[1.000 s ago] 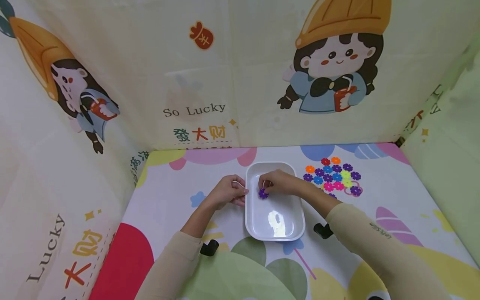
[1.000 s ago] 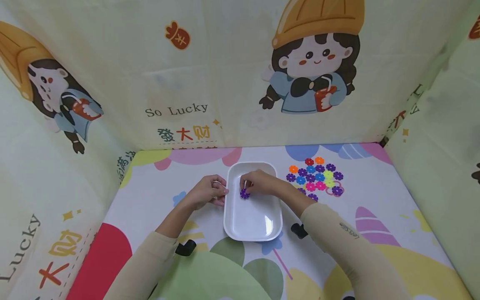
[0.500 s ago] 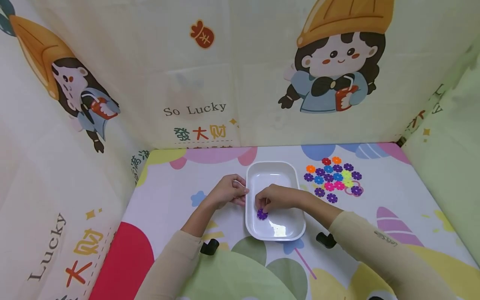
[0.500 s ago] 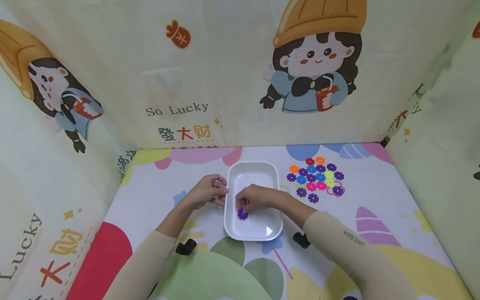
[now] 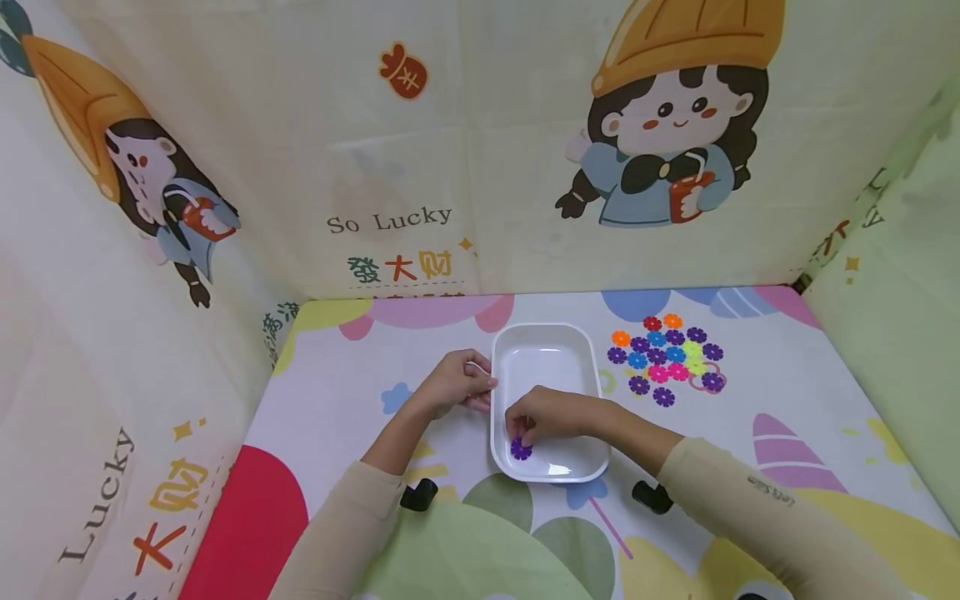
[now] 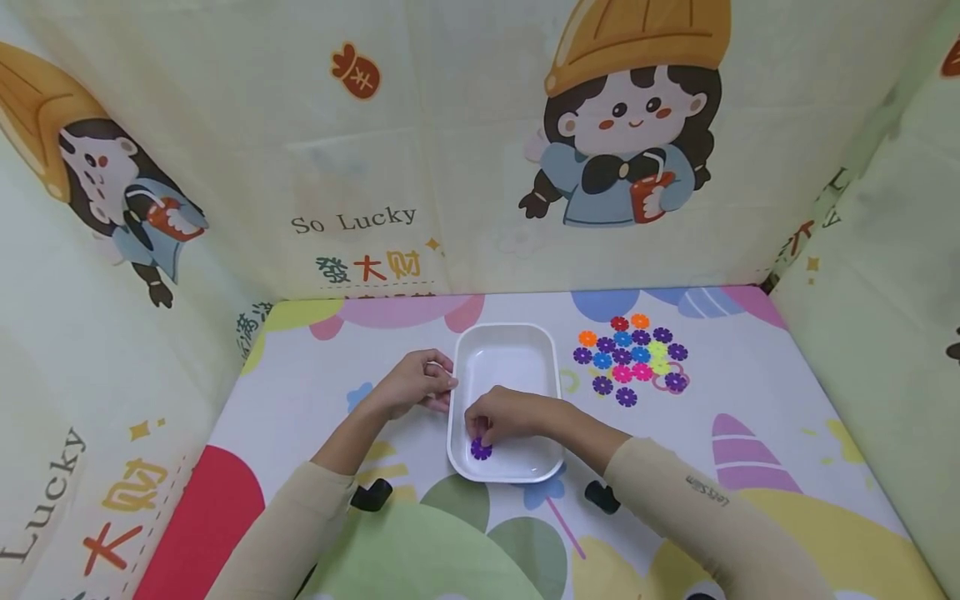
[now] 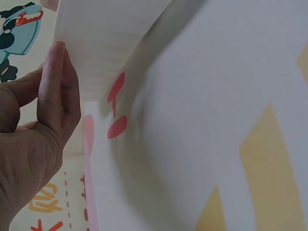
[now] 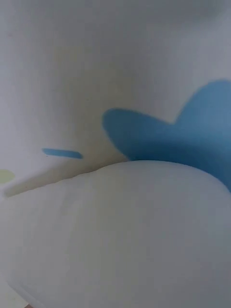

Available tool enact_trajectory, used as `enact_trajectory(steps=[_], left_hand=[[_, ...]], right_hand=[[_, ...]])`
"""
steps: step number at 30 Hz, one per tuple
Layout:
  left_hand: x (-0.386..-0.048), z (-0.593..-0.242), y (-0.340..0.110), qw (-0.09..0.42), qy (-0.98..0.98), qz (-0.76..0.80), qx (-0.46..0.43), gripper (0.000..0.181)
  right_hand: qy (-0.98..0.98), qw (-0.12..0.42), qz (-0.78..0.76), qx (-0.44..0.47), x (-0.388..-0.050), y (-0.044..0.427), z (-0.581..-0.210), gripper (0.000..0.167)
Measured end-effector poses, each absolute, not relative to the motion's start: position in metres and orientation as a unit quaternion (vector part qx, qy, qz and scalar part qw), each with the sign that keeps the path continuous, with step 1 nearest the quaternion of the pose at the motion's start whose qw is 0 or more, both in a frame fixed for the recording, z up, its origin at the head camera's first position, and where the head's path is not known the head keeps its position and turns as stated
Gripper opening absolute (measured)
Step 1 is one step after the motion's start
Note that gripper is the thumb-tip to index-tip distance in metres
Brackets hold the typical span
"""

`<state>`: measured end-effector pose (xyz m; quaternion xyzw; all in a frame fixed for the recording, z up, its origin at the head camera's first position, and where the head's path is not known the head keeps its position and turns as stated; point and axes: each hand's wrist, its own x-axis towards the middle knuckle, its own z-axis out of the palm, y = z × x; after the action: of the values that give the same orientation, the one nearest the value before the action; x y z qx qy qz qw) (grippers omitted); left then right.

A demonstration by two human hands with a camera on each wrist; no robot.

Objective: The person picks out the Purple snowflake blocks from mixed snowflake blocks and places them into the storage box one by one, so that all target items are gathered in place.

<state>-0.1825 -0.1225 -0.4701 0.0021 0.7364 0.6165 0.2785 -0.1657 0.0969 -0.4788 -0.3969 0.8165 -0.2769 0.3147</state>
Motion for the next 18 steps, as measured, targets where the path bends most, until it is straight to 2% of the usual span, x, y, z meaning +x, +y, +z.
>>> enact_trajectory(steps=[18], left_hand=[[-0.182, -0.472, -0.124, 0.273, 0.743, 0.611, 0.007, 0.023]], right_hand=[[0.828, 0.296, -0.287, -0.379, -0.151, 0.092, -0.482, 0.011]])
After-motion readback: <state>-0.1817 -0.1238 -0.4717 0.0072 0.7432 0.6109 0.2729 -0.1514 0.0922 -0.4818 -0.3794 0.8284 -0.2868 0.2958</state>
